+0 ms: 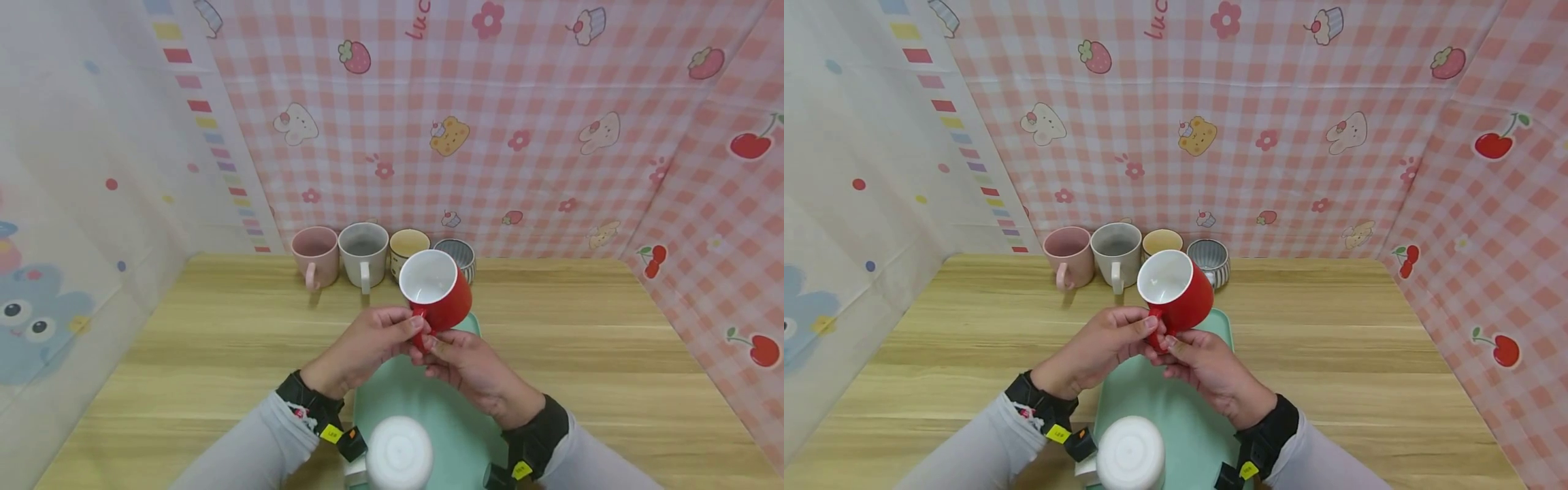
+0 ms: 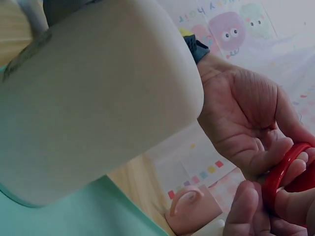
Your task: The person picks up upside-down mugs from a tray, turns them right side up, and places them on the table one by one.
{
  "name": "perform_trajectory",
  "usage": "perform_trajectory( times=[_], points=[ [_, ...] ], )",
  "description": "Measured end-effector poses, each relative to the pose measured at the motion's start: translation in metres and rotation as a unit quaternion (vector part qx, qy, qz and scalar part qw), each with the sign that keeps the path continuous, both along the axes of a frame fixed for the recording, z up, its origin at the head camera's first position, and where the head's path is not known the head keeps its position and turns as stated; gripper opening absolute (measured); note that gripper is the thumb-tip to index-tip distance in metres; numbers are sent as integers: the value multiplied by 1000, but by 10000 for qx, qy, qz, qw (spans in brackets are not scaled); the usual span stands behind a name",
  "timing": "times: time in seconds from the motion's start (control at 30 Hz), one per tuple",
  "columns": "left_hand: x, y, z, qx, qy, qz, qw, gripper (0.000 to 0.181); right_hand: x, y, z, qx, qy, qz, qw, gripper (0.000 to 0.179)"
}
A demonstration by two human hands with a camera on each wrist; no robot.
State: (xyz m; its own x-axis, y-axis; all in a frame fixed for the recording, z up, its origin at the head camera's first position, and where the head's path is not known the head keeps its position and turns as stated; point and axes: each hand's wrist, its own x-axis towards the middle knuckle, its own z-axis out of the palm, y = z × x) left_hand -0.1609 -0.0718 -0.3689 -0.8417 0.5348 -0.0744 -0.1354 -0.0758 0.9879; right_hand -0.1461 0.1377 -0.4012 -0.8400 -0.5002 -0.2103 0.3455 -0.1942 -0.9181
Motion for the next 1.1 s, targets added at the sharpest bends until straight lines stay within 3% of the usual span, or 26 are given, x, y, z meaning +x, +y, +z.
perform_trajectory(
  times=[0.43, 0.67, 0.83, 1.0, 1.1],
  points=[
    [-1, 12, 7, -419, -206, 350, 9983, 29, -7, 14, 0, 461, 6, 262, 9986, 15],
    [-6, 19, 15, -589, -196, 510, 9968, 26, -7, 23, 1, 972, 330, 423, 9938, 28],
    [-16, 28, 18, -590, 10, 611, 9964, 24, -7, 37, -3, 1755, 1045, 721, 9763, 48],
    [-28, 42, 23, -630, 182, 813, 9945, 25, -5, 58, -7, 2333, 1478, 1019, 9557, 45],
    [-36, 54, 27, -773, 132, 871, 9931, 24, -2, 69, -6, 2857, 1858, 1043, 9343, 42]
  ],
)
